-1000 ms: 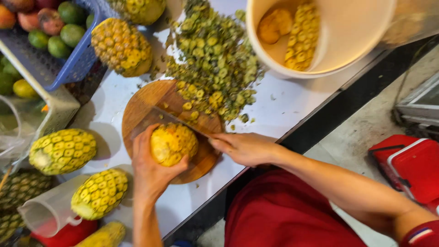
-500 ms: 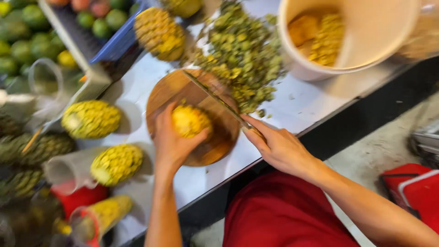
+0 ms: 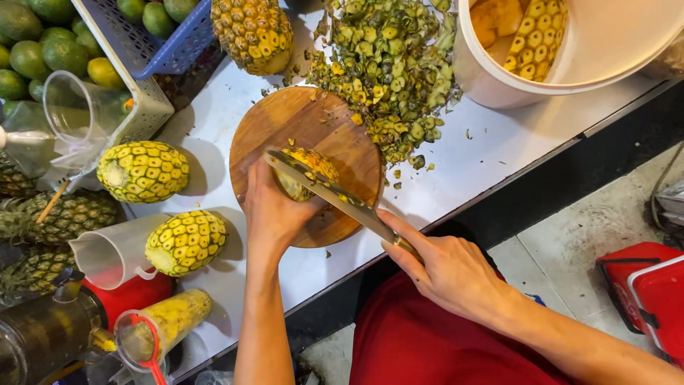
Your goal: Peeling pineapples with a knife on a cutting board and operating a commercial food steamer.
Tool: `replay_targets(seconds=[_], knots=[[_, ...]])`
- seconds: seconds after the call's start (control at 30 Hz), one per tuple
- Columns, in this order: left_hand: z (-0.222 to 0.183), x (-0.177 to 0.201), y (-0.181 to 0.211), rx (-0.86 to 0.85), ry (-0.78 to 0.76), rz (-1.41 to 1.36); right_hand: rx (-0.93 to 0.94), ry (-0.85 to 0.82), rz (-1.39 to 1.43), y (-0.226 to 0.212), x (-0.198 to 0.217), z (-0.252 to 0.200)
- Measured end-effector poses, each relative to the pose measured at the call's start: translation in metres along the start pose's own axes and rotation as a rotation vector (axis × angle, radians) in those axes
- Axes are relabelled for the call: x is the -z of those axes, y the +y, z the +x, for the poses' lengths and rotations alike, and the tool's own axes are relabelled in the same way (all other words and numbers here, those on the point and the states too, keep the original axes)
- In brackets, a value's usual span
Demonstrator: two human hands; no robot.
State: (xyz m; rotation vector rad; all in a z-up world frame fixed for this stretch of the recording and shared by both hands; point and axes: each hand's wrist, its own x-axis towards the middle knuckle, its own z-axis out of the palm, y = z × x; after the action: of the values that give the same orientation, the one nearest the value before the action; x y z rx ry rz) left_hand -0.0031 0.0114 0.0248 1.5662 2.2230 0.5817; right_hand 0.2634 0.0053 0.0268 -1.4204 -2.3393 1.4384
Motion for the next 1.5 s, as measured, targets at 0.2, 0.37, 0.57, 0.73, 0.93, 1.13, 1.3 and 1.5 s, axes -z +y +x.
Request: replay_targets(seconds=[0.2, 0.37, 0.57, 0.73, 0.93, 1.13, 1.3, 1.5], knots=[[0.0, 0.0, 0.009, 0.131, -0.038, 0.029, 0.075, 0.013, 0.046, -0.001, -0.006, 0.02], [-0.003, -0.006, -0.002, -0.012, 0.04, -0.001, 0.136, 0.055, 0.118, -0.008, -0.009, 0.043], [-0.003, -0.006, -0.003, 0.012, 0.029, 0.008, -0.003, -0.055, 0.131, -0.006, 0.007, 0.035], [-0.009, -0.007, 0.001, 0.101, -0.01, 0.01, -0.084, -0.134, 0.134, -0.012, 0.009, 0.055], [-0.006, -0.007, -0.004, -0.038, 0.041, 0.02, 0.027, -0.081, 0.206, 0.003, 0.01, 0.044], [-0.005, -0.006, -0.003, -0.067, 0.042, -0.009, 0.009, -0.166, 0.264, 0.025, -0.004, 0.065], [-0.006, -0.006, -0.005, -0.023, 0.035, -0.01, -0.152, -0.317, 0.214, -0.016, 0.053, 0.034], [-0.004, -0.005, -0.001, -0.022, 0.027, -0.008, -0.202, -0.419, 0.196, 0.023, 0.019, 0.042]])
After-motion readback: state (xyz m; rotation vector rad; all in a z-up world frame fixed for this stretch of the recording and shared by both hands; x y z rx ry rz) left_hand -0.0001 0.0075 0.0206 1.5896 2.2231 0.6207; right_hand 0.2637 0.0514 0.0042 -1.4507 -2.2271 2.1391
